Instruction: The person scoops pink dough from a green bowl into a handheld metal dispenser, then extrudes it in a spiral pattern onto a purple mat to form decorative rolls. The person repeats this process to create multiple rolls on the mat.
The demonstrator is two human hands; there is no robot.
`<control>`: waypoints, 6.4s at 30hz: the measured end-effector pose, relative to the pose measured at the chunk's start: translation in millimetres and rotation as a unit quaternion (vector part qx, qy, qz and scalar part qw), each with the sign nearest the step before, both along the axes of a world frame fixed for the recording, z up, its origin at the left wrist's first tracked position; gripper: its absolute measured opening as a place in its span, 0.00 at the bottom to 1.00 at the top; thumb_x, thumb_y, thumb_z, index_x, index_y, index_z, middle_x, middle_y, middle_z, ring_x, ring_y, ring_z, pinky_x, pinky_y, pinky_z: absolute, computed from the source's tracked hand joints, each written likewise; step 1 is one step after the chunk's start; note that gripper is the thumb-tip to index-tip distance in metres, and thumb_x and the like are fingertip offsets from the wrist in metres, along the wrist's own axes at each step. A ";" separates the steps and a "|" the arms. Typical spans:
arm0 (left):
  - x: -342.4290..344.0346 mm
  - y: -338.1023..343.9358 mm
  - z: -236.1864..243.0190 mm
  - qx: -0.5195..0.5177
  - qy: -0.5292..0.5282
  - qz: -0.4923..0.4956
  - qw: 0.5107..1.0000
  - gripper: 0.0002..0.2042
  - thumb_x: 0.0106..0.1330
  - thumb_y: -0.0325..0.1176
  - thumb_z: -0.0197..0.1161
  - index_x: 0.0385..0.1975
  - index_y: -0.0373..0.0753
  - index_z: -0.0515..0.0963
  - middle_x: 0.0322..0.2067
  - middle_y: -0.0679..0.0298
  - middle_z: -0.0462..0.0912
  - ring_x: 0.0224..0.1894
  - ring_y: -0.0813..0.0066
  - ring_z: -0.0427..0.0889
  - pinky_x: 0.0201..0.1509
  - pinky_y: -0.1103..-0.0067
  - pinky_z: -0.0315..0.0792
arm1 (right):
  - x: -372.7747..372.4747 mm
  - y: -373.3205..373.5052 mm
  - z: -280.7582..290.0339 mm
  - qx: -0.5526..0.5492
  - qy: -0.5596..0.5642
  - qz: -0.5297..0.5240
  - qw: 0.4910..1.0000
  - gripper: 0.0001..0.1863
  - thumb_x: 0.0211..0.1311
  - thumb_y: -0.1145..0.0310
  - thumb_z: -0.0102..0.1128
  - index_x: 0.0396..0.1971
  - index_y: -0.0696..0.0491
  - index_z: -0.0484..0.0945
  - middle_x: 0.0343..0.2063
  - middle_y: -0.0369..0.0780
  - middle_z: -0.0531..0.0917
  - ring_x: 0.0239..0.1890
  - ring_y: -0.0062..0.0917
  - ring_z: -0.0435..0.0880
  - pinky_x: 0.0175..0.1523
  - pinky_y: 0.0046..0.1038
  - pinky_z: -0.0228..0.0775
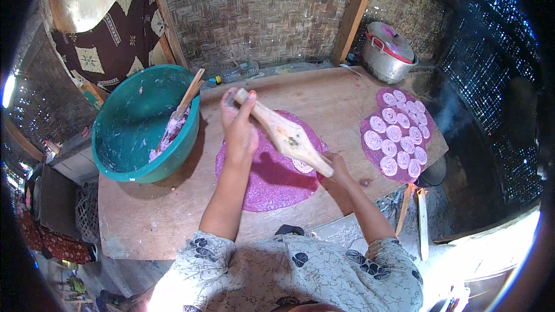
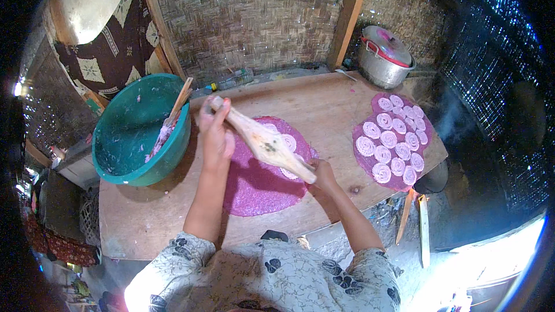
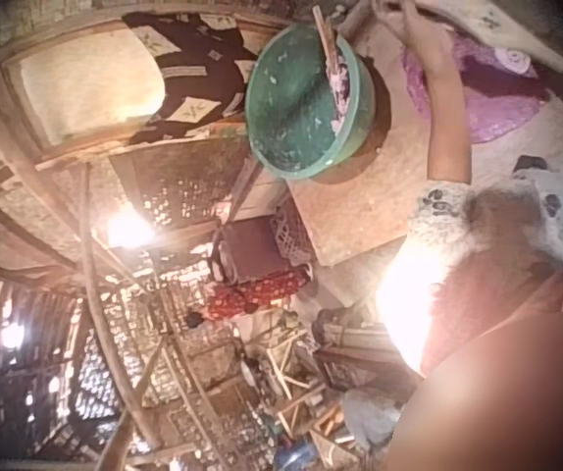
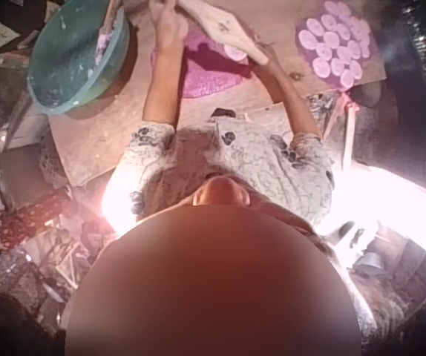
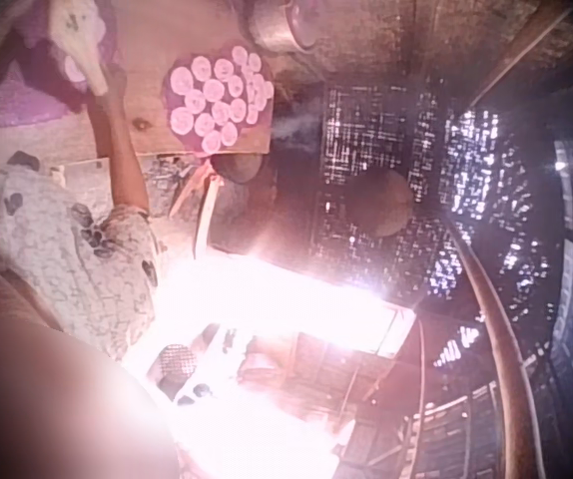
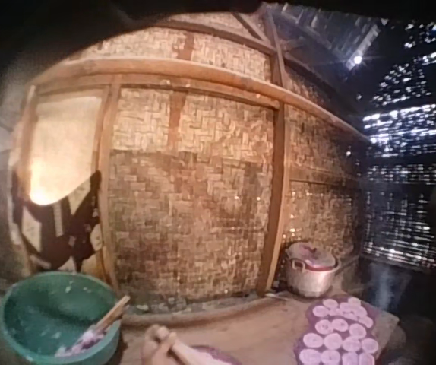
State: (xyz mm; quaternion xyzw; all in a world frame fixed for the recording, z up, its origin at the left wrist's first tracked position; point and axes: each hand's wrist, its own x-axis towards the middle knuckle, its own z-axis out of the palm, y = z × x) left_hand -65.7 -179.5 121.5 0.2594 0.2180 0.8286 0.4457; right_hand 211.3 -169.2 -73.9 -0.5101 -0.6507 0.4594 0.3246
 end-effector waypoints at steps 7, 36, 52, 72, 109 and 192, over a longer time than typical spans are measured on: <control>-39.0 -85.4 44.9 0.038 0.147 0.080 0.985 0.26 0.55 0.17 0.64 0.53 0.39 0.61 0.41 0.65 0.69 0.42 0.77 0.72 0.47 0.81 0.68 | -13.7 -4.5 12.0 0.133 -0.201 -0.063 0.968 0.10 0.53 0.65 0.61 0.32 0.55 0.78 0.24 0.46 0.82 0.29 0.38 0.82 0.34 0.36 0.72; -85.2 -137.8 -21.1 -0.019 0.340 0.013 0.940 0.42 0.61 0.65 0.49 0.67 0.38 0.51 0.68 0.57 0.52 0.69 0.62 0.53 0.67 0.63 0.55 | -88.9 -136.3 72.3 -0.088 0.245 0.202 0.944 0.17 0.66 0.62 0.54 0.44 0.62 0.76 0.31 0.36 0.82 0.38 0.18 0.78 0.44 0.24 0.71; -15.0 -59.3 -184.0 -0.022 0.900 -0.043 0.433 0.28 0.65 0.55 0.48 0.64 0.52 0.61 0.68 0.62 0.53 0.70 0.51 0.48 0.69 0.48 0.36 | 79.6 -144.3 139.8 0.062 0.610 -0.038 0.789 0.40 0.60 0.28 0.30 0.39 0.54 0.72 0.08 0.32 0.63 0.06 0.18 0.55 0.14 0.21 0.48; 34.3 -30.9 -186.6 -0.069 0.904 -0.018 0.421 0.30 0.65 0.57 0.48 0.65 0.53 0.59 0.68 0.61 0.52 0.70 0.48 0.47 0.68 0.44 0.37 | 123.9 -95.1 102.2 -0.050 0.653 0.086 0.750 0.38 0.63 0.32 0.30 0.39 0.55 0.73 0.07 0.35 0.66 0.04 0.21 0.59 0.13 0.25 0.51; 42.3 -203.5 -51.4 -0.153 0.507 -0.367 0.765 0.26 0.65 0.47 0.53 0.59 0.38 0.66 0.60 0.52 0.67 0.60 0.59 0.68 0.65 0.71 0.60 | -6.4 -99.9 172.6 0.268 -0.131 0.340 0.892 0.20 0.64 0.53 0.52 0.21 0.51 0.80 0.11 0.44 0.75 0.14 0.39 0.75 0.21 0.38 0.64; -329.7 -286.7 -35.8 -0.250 0.439 0.518 0.691 0.16 0.57 0.36 0.65 0.39 0.34 0.69 0.32 0.61 0.73 0.39 0.66 0.74 0.44 0.72 0.68 | -488.8 26.1 229.3 0.411 -0.538 0.434 0.594 0.09 0.43 0.63 0.60 0.23 0.51 0.84 0.25 0.44 0.84 0.31 0.36 0.85 0.35 0.35 0.75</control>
